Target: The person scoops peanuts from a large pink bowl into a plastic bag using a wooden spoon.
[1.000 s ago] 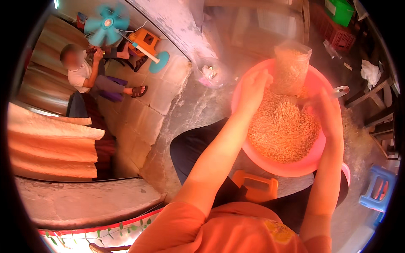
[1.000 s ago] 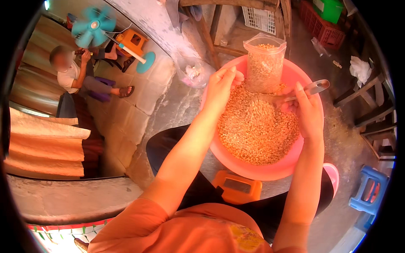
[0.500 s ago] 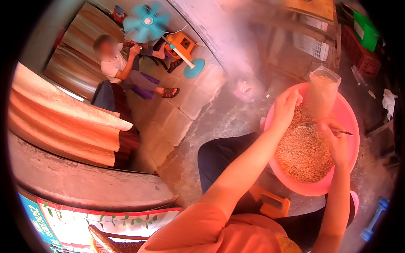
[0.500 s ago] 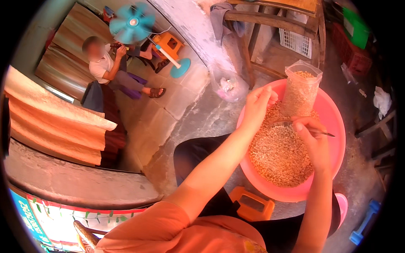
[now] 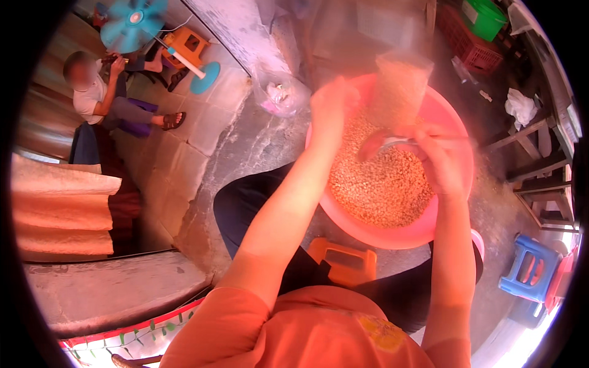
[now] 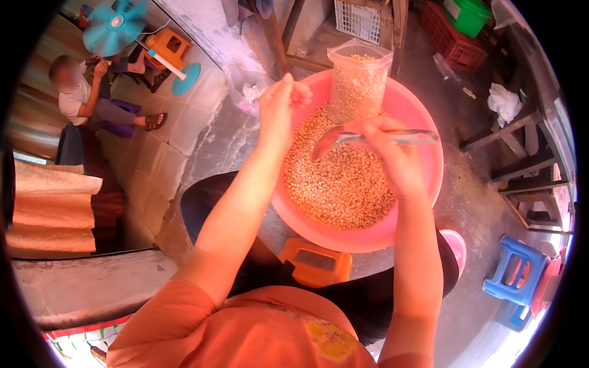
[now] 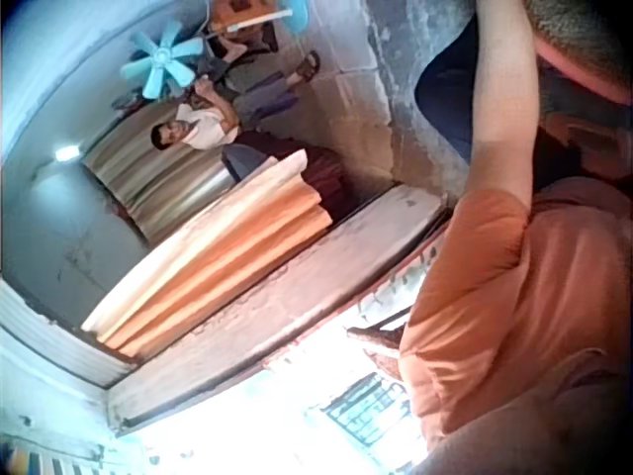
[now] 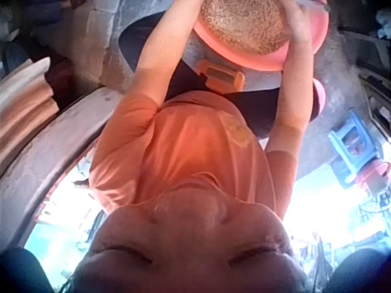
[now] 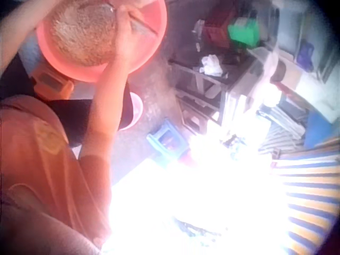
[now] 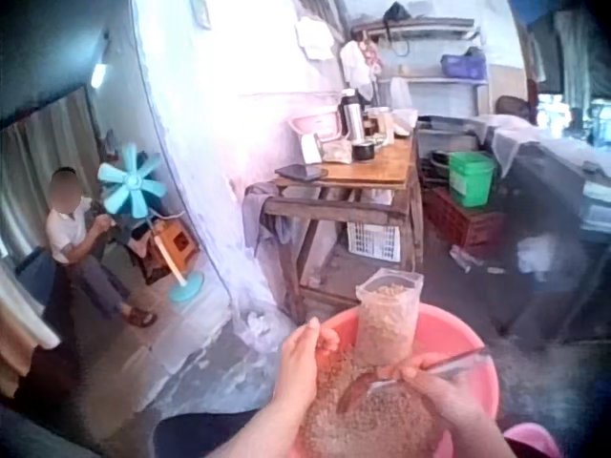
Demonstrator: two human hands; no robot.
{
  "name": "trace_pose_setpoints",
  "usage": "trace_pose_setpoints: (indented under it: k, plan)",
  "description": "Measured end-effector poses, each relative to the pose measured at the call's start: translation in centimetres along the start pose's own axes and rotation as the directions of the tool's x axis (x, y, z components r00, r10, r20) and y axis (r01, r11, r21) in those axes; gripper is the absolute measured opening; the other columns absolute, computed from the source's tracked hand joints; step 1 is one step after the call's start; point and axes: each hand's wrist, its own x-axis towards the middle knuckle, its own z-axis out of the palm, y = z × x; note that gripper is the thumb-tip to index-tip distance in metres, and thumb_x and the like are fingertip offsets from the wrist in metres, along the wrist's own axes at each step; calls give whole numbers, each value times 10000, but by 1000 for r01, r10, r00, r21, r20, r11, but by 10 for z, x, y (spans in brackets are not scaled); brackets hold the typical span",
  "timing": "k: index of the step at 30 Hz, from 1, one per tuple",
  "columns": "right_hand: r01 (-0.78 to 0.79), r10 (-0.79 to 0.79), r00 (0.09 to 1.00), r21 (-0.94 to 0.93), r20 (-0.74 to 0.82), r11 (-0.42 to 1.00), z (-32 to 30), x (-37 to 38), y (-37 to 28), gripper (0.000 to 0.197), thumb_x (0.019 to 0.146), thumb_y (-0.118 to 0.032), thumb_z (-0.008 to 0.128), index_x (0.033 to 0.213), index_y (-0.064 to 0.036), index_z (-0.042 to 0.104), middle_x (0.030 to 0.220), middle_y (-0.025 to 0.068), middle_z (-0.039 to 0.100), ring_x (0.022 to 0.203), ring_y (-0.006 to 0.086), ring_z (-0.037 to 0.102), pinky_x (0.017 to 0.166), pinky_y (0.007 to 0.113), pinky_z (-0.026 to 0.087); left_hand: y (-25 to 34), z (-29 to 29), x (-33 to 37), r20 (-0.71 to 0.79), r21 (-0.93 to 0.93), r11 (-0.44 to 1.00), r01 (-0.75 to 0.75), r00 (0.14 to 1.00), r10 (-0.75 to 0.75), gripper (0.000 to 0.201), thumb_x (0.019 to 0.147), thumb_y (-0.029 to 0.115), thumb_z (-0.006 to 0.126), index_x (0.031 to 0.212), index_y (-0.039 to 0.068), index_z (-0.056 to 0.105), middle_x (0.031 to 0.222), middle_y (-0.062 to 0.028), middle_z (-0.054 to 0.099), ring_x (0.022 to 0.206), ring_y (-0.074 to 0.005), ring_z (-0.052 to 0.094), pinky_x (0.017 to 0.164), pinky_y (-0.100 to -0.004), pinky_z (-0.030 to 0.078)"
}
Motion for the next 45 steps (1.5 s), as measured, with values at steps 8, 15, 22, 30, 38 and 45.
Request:
trace_pose_setpoints:
  k: [8, 15, 22, 30, 38, 45]
  plan:
    - [-203, 229, 915, -112, 333, 973, 41, 0, 14, 247, 903, -190, 562, 1014, 25, 611, 953, 100, 659, 897, 168, 618, 808, 304, 490, 0, -4, 1, -10, -71, 997, 38, 999, -39, 363, 952, 322, 481, 797, 23, 615, 738, -72, 629, 655, -141, 569, 633, -259, 436]
    - [-303, 340, 931, -235, 133, 923, 24, -1, -3, 212, 917, -193, 519, 956, 1, 596, 802, 85, 672, 720, 140, 630, 626, 261, 500, -3, -7, 3, 0, -40, 999, 24, 1000, -24, 361, 952, 320, 477, 797, 25, 617, 740, -70, 629, 664, -141, 569, 636, -263, 434]
    - [-95, 81, 991, -130, -109, 987, -6, 0, -9, 212, 922, -195, 512, 1000, -9, 576, 848, 105, 671, 741, 150, 636, 631, 255, 514, 1, -3, 1, -10, -66, 997, 37, 999, -38, 362, 949, 318, 483, 790, 20, 615, 739, -74, 628, 667, -144, 569, 644, -266, 436]
    - [-191, 237, 919, -170, 315, 967, 46, -4, 9, 205, 921, -190, 546, 963, 3, 602, 938, 97, 647, 891, 169, 621, 722, 288, 531, 0, -7, 3, -12, -136, 990, -45, 999, 44, 374, 934, 340, 502, 781, 17, 610, 725, -81, 618, 670, -156, 570, 657, -277, 441]
    - [-177, 207, 973, -239, 105, 955, 37, 0, 15, 174, 919, -163, 549, 935, 3, 600, 907, 72, 655, 765, 112, 612, 645, 249, 494, -2, -8, 4, -2, -122, 992, 7, 1000, -7, 388, 935, 361, 493, 794, 20, 611, 746, -89, 628, 679, -161, 574, 671, -282, 444]
    - [-51, 7, 968, -173, -249, 984, 5, -3, -12, 236, 910, -234, 560, 915, 1, 575, 800, 120, 678, 540, 140, 585, 534, 220, 469, -1, -2, -4, 131, 244, 966, 88, 984, -123, 418, 941, 408, 465, 883, 25, 624, 852, -75, 643, 801, -168, 594, 760, -303, 456]
